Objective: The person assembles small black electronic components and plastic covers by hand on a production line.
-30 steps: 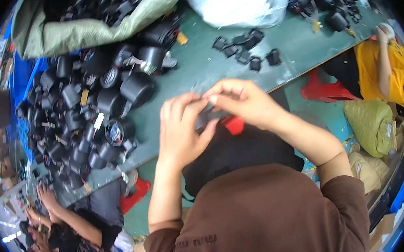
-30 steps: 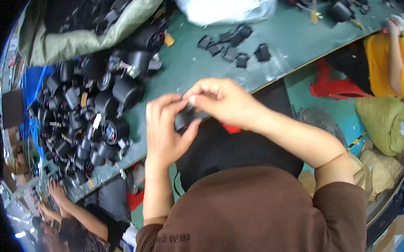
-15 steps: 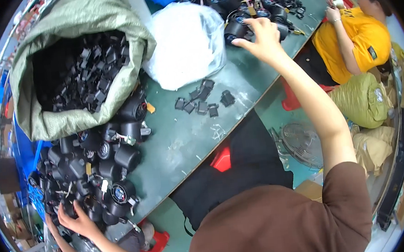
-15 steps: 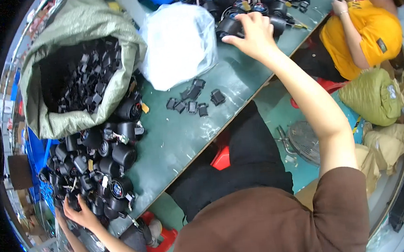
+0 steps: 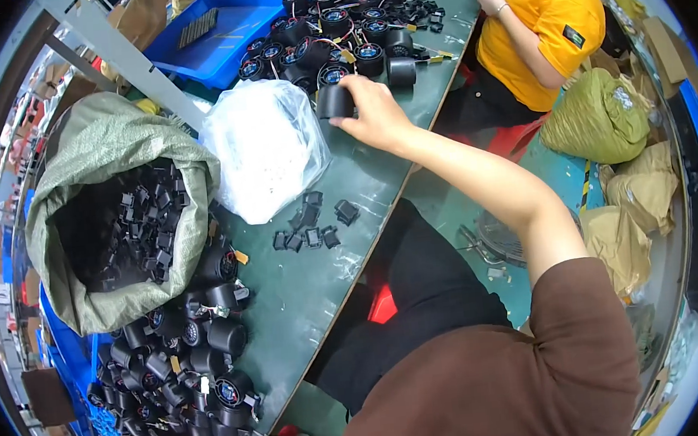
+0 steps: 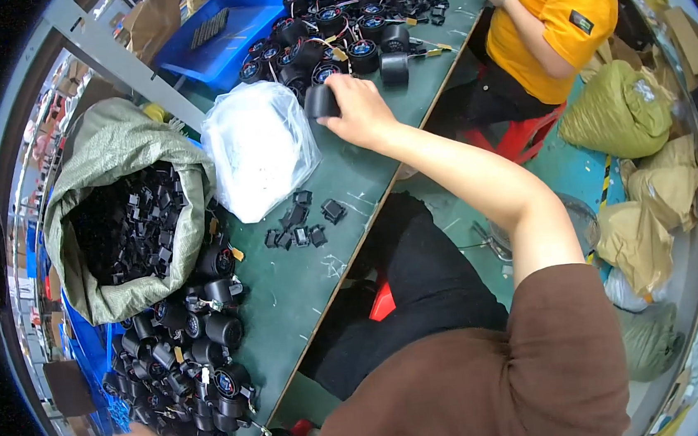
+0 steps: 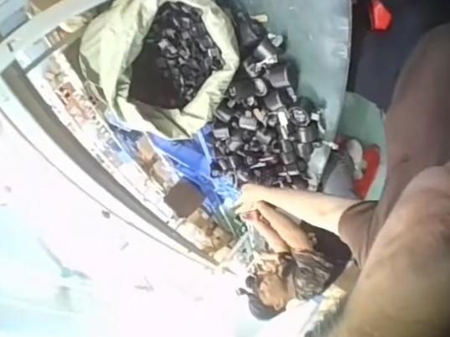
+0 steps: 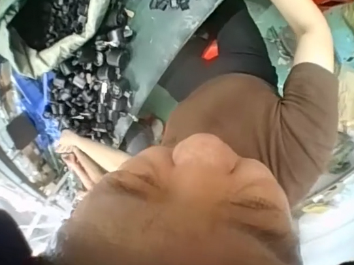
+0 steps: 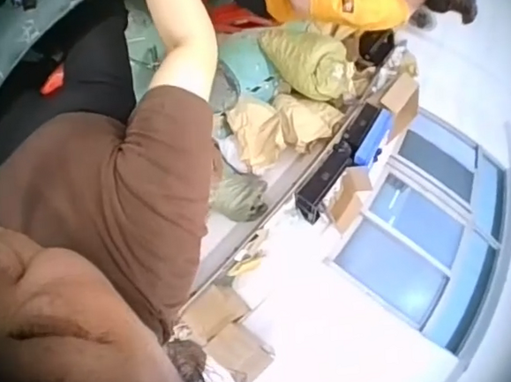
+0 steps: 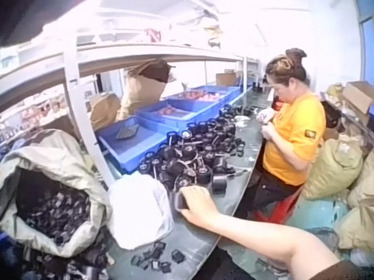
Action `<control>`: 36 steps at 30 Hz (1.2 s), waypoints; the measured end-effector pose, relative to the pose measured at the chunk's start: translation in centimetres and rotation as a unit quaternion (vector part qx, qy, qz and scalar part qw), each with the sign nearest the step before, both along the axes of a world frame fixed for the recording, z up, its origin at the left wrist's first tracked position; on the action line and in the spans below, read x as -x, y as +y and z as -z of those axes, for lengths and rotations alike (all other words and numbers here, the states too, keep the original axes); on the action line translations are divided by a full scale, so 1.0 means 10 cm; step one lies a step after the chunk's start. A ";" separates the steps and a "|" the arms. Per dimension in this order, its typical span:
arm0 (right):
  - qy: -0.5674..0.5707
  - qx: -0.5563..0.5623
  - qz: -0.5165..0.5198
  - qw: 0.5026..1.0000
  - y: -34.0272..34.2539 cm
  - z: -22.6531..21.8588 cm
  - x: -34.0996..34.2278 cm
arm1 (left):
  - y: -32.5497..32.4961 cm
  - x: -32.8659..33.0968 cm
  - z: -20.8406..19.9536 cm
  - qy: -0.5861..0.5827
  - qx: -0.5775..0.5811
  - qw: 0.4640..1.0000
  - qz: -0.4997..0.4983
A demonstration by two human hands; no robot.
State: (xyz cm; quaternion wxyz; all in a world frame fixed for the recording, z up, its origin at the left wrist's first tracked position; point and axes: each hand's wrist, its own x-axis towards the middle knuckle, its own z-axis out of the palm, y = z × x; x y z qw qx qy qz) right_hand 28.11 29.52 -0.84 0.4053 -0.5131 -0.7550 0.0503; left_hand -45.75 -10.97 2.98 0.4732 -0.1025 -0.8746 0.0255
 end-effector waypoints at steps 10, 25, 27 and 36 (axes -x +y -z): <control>0.097 0.190 -0.441 0.872 -1.28 -0.55 0.71 | 0.97 -3.96 -0.29 -0.488 -0.048 0.528 0.693; 0.128 0.414 -0.476 0.765 -1.78 -0.07 1.19 | 0.80 -4.49 0.43 -0.566 -0.098 0.544 0.612; 0.107 0.379 -0.487 0.780 -1.77 -0.04 1.22 | 0.81 -4.55 0.34 -0.538 -0.059 0.557 0.630; 0.034 0.149 -0.536 0.830 -1.79 -0.20 1.32 | 0.89 -4.64 0.33 -0.497 -0.036 0.640 0.585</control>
